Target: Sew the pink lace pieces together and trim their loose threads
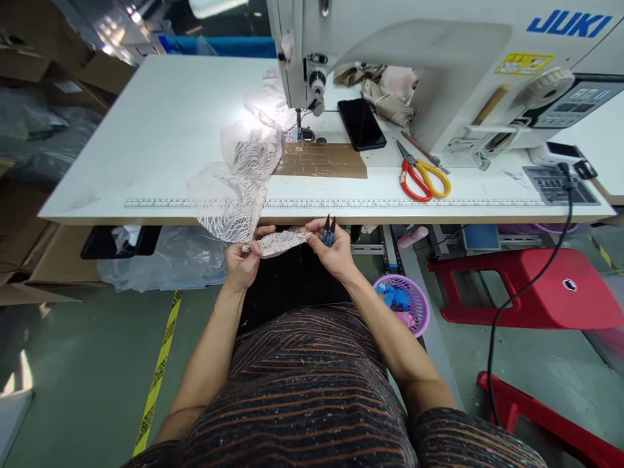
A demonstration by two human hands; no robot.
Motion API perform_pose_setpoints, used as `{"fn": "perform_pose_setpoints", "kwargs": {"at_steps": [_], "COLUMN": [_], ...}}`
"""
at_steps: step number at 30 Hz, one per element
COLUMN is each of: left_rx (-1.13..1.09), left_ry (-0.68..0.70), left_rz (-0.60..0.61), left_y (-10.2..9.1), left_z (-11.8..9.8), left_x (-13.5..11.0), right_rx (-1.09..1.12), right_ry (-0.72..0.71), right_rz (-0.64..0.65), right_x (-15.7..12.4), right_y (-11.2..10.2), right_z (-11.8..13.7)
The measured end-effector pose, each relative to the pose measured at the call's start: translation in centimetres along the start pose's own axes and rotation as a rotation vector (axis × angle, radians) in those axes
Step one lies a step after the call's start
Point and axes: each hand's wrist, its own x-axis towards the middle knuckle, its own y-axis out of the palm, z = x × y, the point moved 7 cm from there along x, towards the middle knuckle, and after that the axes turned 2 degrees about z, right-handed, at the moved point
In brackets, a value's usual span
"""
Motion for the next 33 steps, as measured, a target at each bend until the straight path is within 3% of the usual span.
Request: {"fn": "perform_pose_setpoints", "kwargs": {"at_steps": [8,15,17,20,21,23,25,27,29,33], "left_rx": [-0.020,0.023,0.155,0.583,0.728,0.920,0.984,0.977,0.923,0.746], "left_ry": [0.024,0.014,0.046,0.309,0.418,0.574,0.605,0.553,0.453,0.243], "left_rz": [-0.012,-0.080,-0.204,-0.380,-0.344,-0.087,0.192,0.347,0.396,0.387], "left_y": [-0.1,-0.4,-1.3,-1.5,-0.7,2.0,4.3,5.3,5.3,4.5], "left_z": [0.0,-0.4,-1.3,-5.1,-6.3,-7.6,-7.6,-7.1,-6.6,-5.5], "left_x": [-0.1,-0.6,-1.7,-4.0,-4.5,-4.8,-4.4,-3.6,-2.6,-1.5], "right_rx": [0.077,-0.010,-0.084,-0.113,-0.095,-0.043,0.012,0.066,0.107,0.152], "right_ry": [0.041,0.025,0.049,0.124,0.146,0.186,0.226,0.255,0.266,0.290], "right_rz": [-0.030,0.001,0.061,0.162,0.188,0.223,0.249,0.252,0.230,0.207], "right_x": [-0.1,-0.6,-0.8,-1.3,-1.5,-1.8,-2.1,-2.4,-2.5,-2.5], "right_y": [0.2,-0.2,0.1,0.8,1.1,1.6,2.1,2.3,2.3,2.3], "right_z": [-0.3,-0.5,-0.5,-0.5,-0.5,-0.4,-0.4,-0.4,-0.3,-0.1]}}
